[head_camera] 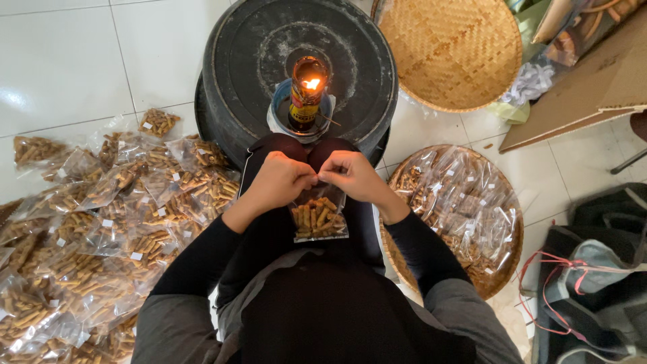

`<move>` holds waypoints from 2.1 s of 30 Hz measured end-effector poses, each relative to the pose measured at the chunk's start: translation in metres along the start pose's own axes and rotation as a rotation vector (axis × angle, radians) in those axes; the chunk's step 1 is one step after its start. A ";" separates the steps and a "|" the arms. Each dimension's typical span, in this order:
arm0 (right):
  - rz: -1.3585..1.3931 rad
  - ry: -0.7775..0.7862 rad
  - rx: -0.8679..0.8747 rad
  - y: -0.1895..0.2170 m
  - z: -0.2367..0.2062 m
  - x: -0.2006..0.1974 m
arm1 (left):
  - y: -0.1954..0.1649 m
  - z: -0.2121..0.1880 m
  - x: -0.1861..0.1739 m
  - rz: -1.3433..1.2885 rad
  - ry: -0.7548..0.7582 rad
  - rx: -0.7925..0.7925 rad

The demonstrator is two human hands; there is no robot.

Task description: The person sits on the floor and fills small plastic bags with snack sticks, then heat-seals each bag's opening over a candle flame and places the sealed bag on a tray with other finished bags. They repeat this fill-and-seal cycle continuously across the episode.

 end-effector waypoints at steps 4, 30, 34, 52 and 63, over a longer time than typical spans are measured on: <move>-0.039 -0.012 0.000 0.001 0.000 -0.015 | 0.001 0.001 -0.007 -0.024 -0.008 0.024; 0.766 -0.318 0.018 -0.033 0.069 -0.021 | 0.015 0.053 -0.066 -0.106 -0.347 -0.155; 0.779 -0.352 0.072 -0.046 0.083 -0.022 | 0.028 0.054 -0.068 -0.215 -0.329 -0.234; 0.652 -0.405 0.171 -0.058 0.114 -0.033 | 0.082 0.061 -0.066 -0.393 -0.312 -0.400; 0.589 -0.494 0.150 -0.064 0.120 -0.042 | 0.088 0.070 -0.065 -0.465 -0.320 -0.397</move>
Point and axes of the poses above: each hand's wrist, its own z-axis towards the middle knuckle, its own x-axis out of the palm, y = z × x, the point moved 6 cm from there along z, towards the middle knuckle, and after that the axes turned 6 degrees about -z, right-handed, at the moved point
